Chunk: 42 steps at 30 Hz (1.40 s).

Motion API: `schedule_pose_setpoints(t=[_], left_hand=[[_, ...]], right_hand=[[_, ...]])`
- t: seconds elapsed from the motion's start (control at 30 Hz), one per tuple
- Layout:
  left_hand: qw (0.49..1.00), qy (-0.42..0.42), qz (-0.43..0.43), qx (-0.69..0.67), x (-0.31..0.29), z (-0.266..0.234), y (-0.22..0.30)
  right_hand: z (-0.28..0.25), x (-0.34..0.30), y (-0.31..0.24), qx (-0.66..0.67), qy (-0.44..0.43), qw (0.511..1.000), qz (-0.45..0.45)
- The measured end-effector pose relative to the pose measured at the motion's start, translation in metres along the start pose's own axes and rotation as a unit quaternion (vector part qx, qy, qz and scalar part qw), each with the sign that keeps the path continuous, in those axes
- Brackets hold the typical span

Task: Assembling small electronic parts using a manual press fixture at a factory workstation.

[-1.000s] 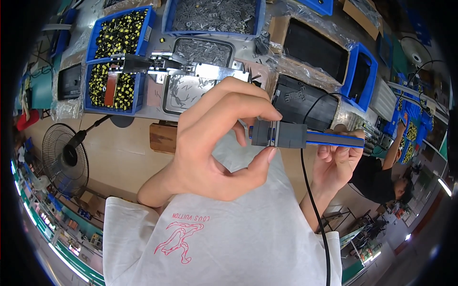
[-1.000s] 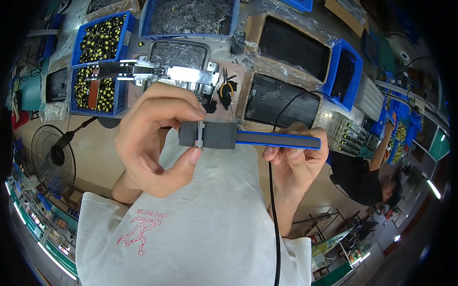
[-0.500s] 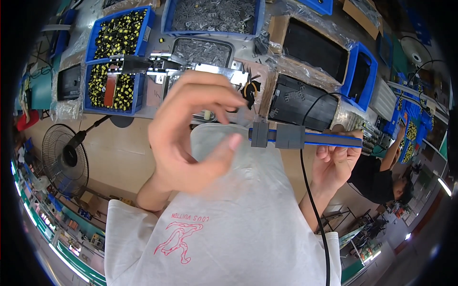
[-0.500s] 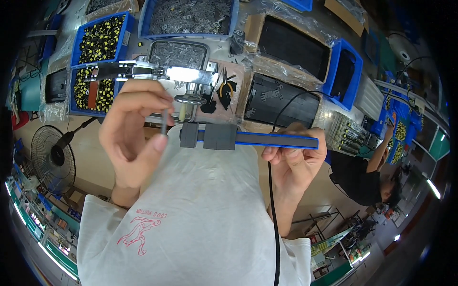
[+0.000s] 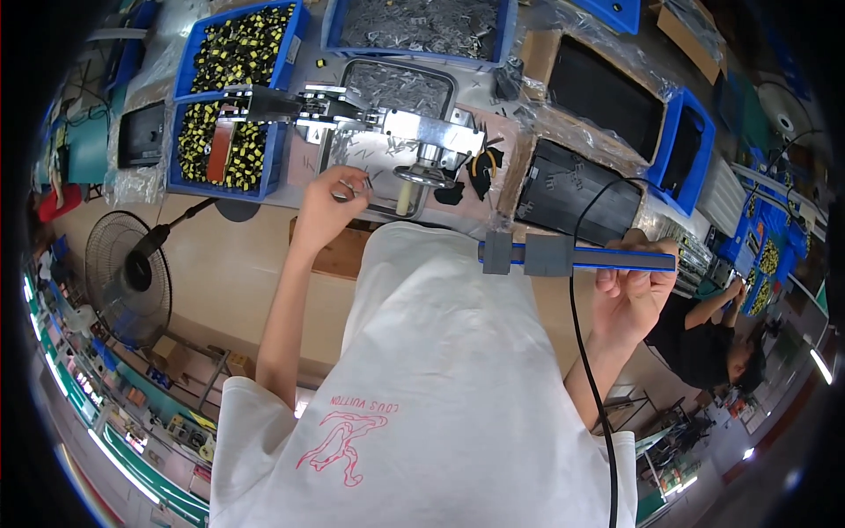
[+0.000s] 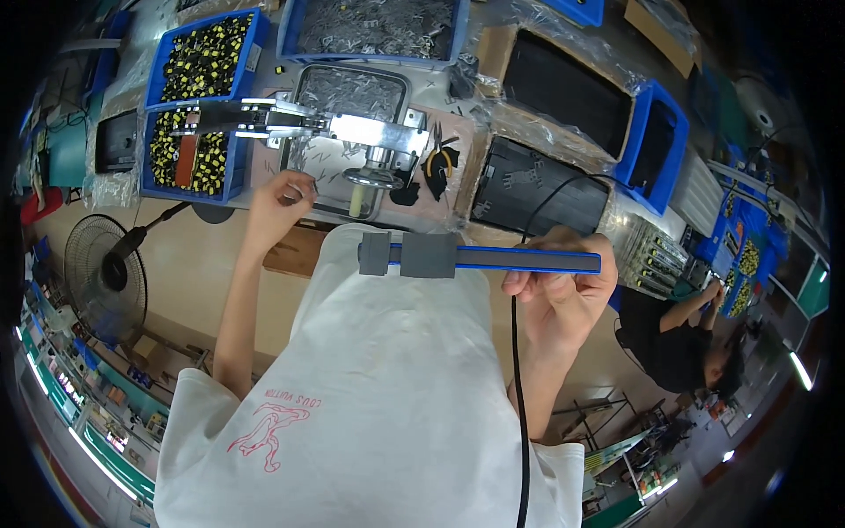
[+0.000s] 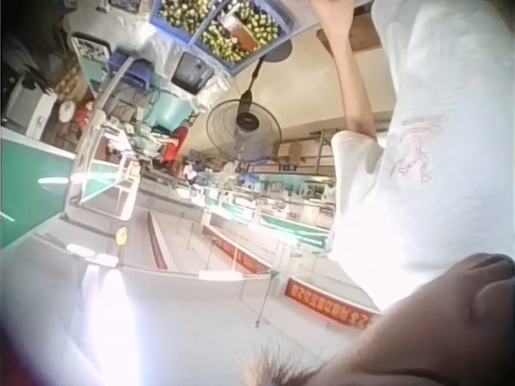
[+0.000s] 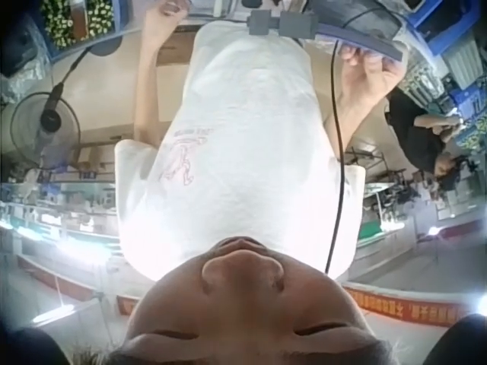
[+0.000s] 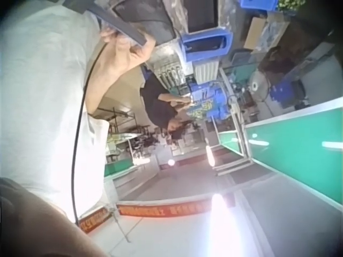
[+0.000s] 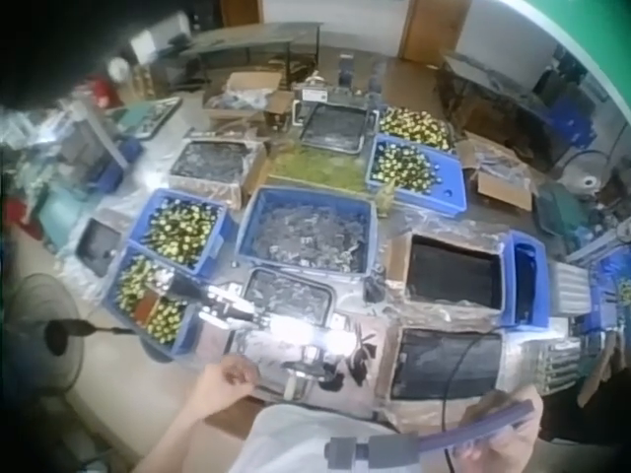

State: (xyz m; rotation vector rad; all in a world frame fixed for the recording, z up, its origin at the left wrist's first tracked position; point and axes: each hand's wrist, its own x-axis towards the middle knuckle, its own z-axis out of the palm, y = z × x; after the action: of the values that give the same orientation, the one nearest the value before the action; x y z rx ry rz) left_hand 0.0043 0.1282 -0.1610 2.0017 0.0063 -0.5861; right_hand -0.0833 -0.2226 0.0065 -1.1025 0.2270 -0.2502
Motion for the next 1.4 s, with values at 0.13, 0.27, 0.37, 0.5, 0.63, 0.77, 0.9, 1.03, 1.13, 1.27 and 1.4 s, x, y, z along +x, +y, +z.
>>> schedule_pose_setpoints(t=[0.13, 0.27, 0.37, 0.5, 0.63, 0.77, 0.9, 1.03, 1.13, 1.27, 1.4], left_hand=[[0.999, 0.047, 0.020, -0.001, 0.008, 0.000, -0.014], [0.996, 0.085, 0.023, 0.021, 0.003, -0.009, 0.004], [0.994, 0.096, 0.024, 0.048, -0.007, -0.026, 0.031], [0.987, 0.071, 0.144, -0.004, -0.028, -0.042, 0.091], [0.938, -0.048, 0.326, -0.109, -0.035, -0.045, 0.159], [0.919, -0.121, 0.345, -0.147, -0.032, -0.026, 0.186], [0.915, -0.126, 0.355, -0.142, -0.035, -0.017, 0.193], [0.901, -0.080, 0.403, -0.142, -0.035, -0.010, 0.195], [0.902, -0.076, 0.399, -0.144, -0.037, -0.010, 0.196], [0.907, -0.077, 0.386, -0.152, -0.036, -0.010, 0.201], [0.900, -0.076, 0.401, -0.154, -0.035, -0.007, 0.203]], right_hand=[[0.007, 0.003, 0.000, -0.009, 0.001, 1.000, 0.011], [0.012, 0.004, 0.003, -0.011, -0.008, 1.000, 0.006], [0.022, 0.004, 0.003, -0.011, -0.019, 0.999, 0.033], [0.030, 0.003, 0.008, -0.033, -0.035, 0.998, 0.035], [0.028, 0.001, 0.016, -0.031, -0.075, 0.997, 0.007], [0.033, 0.001, 0.015, -0.020, -0.078, 0.997, 0.001], [0.038, -0.001, 0.012, -0.039, -0.070, 0.997, -0.006], [0.039, -0.003, 0.012, -0.046, -0.067, 0.996, -0.030], [0.039, -0.004, 0.014, -0.028, -0.069, 0.996, -0.038], [0.038, -0.003, 0.011, -0.031, -0.067, 0.997, -0.032], [0.040, -0.002, 0.012, -0.015, -0.058, 0.998, -0.033]])
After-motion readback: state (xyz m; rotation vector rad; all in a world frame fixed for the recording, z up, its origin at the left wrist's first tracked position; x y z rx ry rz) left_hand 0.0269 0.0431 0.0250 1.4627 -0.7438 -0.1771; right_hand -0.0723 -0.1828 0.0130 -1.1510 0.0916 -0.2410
